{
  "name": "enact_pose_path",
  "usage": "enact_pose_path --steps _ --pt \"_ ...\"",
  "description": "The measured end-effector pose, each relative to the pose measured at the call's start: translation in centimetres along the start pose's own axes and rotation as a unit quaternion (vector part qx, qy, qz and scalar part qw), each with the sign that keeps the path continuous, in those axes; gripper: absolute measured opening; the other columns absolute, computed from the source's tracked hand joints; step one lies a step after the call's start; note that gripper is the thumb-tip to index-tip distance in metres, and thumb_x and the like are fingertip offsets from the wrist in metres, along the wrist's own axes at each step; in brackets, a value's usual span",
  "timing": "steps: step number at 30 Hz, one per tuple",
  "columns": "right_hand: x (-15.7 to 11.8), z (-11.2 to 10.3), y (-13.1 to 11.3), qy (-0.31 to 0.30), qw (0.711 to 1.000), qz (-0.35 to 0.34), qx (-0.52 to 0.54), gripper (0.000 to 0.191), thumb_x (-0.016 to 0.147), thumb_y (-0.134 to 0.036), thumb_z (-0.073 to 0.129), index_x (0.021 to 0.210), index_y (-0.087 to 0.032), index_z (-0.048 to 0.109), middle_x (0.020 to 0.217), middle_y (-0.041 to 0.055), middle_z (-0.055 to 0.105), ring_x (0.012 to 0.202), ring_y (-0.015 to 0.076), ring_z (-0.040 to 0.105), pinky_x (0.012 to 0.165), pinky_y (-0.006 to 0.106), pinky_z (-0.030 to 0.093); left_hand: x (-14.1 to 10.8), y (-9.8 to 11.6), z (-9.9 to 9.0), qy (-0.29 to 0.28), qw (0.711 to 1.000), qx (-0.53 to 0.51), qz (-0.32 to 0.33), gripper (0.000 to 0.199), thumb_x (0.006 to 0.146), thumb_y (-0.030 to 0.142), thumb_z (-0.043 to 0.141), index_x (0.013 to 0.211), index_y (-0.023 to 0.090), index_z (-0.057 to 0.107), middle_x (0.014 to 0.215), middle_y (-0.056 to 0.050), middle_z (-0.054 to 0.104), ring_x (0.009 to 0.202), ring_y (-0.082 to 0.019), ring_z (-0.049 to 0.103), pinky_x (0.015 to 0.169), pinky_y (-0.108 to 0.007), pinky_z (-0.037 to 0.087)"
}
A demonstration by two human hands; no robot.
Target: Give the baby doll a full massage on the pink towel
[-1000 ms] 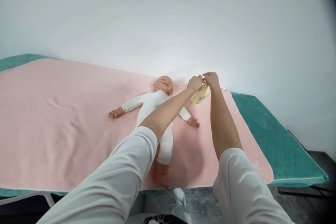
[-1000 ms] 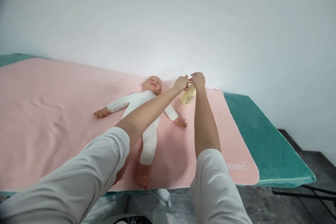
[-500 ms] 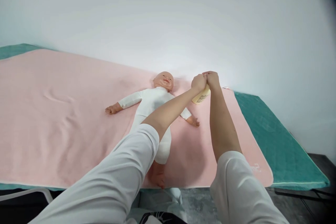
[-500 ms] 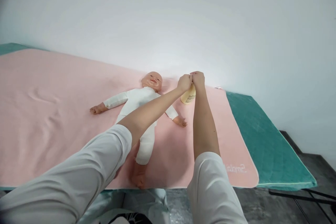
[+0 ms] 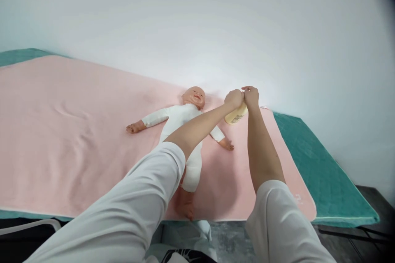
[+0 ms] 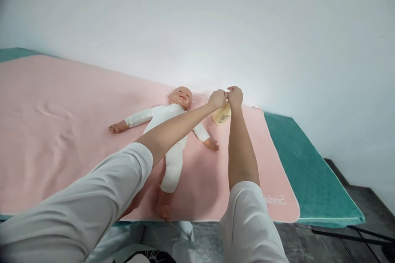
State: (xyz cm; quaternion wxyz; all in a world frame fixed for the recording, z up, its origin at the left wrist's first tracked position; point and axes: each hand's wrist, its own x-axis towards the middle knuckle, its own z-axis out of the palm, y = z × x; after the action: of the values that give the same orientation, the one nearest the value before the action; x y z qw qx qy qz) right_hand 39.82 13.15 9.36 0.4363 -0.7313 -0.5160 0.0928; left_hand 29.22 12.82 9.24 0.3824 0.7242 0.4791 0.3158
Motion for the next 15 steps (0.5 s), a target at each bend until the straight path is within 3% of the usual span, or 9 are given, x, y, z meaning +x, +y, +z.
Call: enact_pose_path --steps 4,8,12,15 --pt "-1.3 -0.5 -1.8 0.064 0.997 -0.051 -0.011 0.035 0.087 -0.021 0.034 0.1 -0.019 0.066 0.096 0.0083 0.07 0.092 0.0202 0.064 0.093 0.039 0.048 -0.7 0.6 -1.7 0.006 0.998 0.021 0.058 0.041 0.101 0.03 0.032 0.084 0.012 0.065 0.094 -0.016 0.072 0.092 -0.023 0.069 0.084 -0.031 0.046" --pt "-3.9 0.2 -3.9 0.093 0.988 -0.11 0.047 0.043 0.096 -0.027 0.021 0.117 -0.021 0.057 0.106 0.0085 0.069 0.104 0.0173 0.065 0.097 0.037 0.048 -3.4 1.1 -3.7 0.008 0.992 -0.014 0.126 0.051 0.104 0.033 0.022 0.085 0.013 0.065 0.08 -0.012 0.071 0.079 -0.021 0.069 0.078 -0.031 0.047" --pt "-7.3 2.2 -4.9 0.067 0.983 -0.126 0.118 0.055 0.099 -0.039 0.009 0.137 -0.022 0.045 0.124 0.0107 0.063 0.12 0.0183 0.061 0.105 0.041 0.047 -8.3 0.2 -5.8 0.036 0.987 -0.016 0.157 0.05 0.103 0.046 0.025 0.096 0.016 0.065 0.09 -0.012 0.072 0.086 -0.024 0.069 0.083 -0.033 0.047" --pt "-9.5 3.9 -4.7 -0.004 0.983 -0.127 0.131 0.06 0.098 -0.048 0.013 0.151 -0.024 0.031 0.147 0.0107 0.048 0.143 0.0226 0.042 0.118 0.048 0.037 -11.6 -1.2 -6.7 0.005 0.992 -0.015 0.124 0.055 0.099 0.057 0.029 0.106 0.016 0.065 0.096 -0.015 0.072 0.094 -0.028 0.069 0.09 -0.037 0.048"
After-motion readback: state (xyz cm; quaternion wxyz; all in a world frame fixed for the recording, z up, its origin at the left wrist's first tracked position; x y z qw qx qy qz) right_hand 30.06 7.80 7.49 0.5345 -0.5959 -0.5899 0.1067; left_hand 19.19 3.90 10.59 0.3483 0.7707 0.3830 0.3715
